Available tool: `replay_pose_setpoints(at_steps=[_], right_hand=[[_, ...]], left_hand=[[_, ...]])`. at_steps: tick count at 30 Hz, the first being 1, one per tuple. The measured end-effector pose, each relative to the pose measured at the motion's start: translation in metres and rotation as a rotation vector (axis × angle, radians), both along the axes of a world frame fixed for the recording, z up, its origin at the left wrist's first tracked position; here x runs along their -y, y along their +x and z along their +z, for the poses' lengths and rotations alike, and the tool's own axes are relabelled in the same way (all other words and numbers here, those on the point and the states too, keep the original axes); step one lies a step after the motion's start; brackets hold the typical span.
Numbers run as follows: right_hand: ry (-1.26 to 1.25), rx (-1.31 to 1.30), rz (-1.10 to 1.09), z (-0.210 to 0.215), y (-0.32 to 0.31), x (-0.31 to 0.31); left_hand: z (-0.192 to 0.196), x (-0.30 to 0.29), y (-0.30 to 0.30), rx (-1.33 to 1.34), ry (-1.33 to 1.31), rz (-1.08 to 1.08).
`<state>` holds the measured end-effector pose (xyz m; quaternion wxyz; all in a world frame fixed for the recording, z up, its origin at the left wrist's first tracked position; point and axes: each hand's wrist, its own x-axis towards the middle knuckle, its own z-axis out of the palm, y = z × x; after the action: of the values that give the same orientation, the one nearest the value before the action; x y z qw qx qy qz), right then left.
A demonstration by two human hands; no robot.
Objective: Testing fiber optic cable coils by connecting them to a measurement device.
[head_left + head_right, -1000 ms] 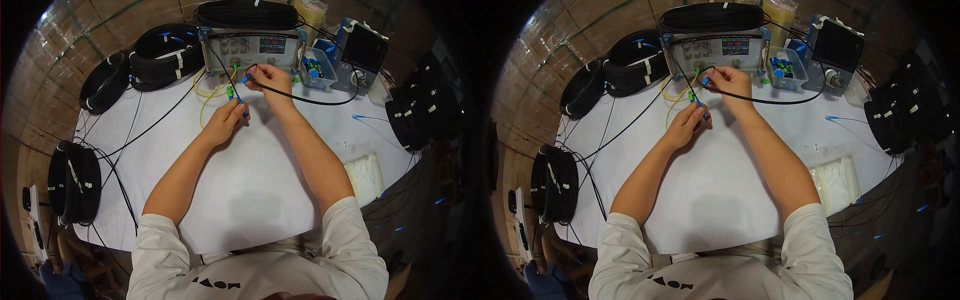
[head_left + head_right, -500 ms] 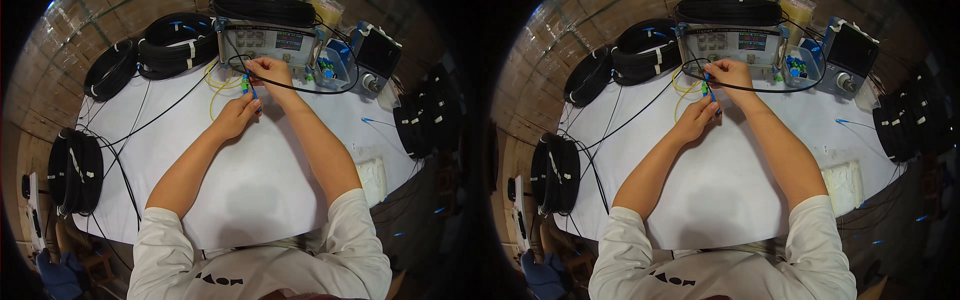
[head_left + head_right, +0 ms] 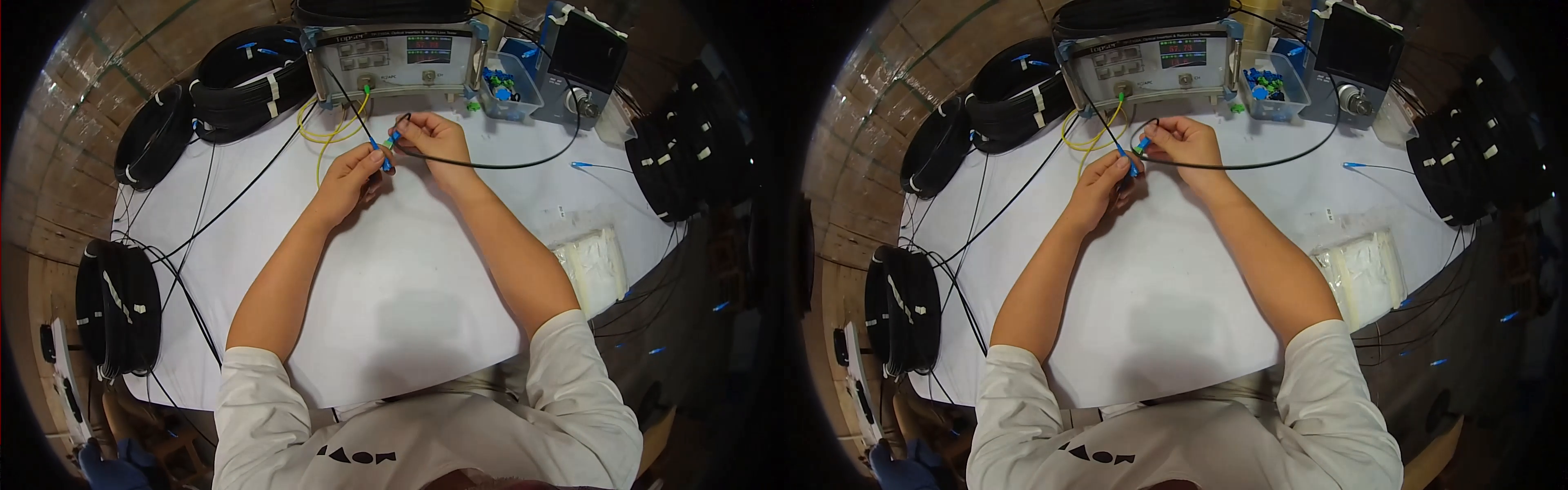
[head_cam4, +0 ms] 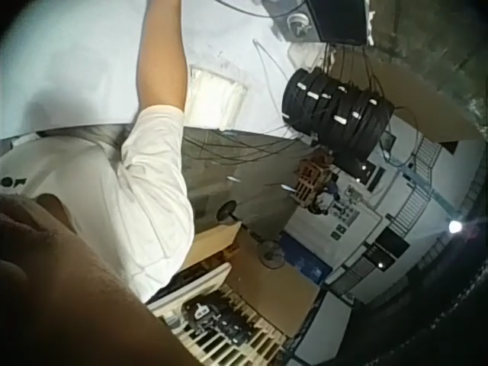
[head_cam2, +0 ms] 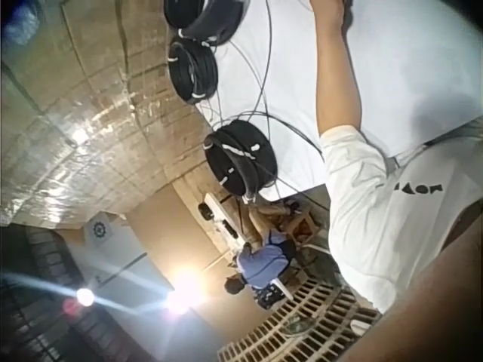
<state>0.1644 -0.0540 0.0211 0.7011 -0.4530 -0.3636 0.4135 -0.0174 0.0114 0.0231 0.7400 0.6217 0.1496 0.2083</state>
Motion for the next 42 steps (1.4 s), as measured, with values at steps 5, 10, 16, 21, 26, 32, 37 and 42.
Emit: replay_pose_setpoints(at_steps=[5, 10, 16, 21, 26, 32, 37, 42], right_hand=[[0.018, -0.061, 0.057, -0.004, -0.002, 0.005], [0.036, 0.010, 0.142, -0.003, 0.004, 0.003], [0.081, 0.067, 0.143, -0.003, -0.002, 0.005], [0.122, 0.059, 0.126, -0.003, -0.005, 0.007], [0.141, 0.012, 0.103, -0.004, -0.014, 0.006], [0.121, 0.126, 0.100, -0.007, -0.007, 0.009], [0.080, 0.138, 0.334, 0.004, 0.006, 0.011], [-0.007, 0.022, 0.293, 0.017, 0.033, -0.005]], left_hand=[[-0.001, -0.003, 0.000, -0.040, 0.117, 0.050], [0.000, -0.002, 0.000, -0.014, 0.205, 0.008], [-0.006, 0.000, 0.001, 0.010, 0.224, 0.030], [-0.009, 0.002, 0.001, -0.006, 0.243, 0.076], [-0.010, 0.003, 0.003, 0.074, 0.313, 0.112], [-0.009, 0.004, 0.007, 0.076, 0.307, 0.094], [-0.007, -0.003, -0.001, 0.043, 0.200, 0.111], [-0.004, 0.004, 0.009, 0.145, -0.078, -0.037]])
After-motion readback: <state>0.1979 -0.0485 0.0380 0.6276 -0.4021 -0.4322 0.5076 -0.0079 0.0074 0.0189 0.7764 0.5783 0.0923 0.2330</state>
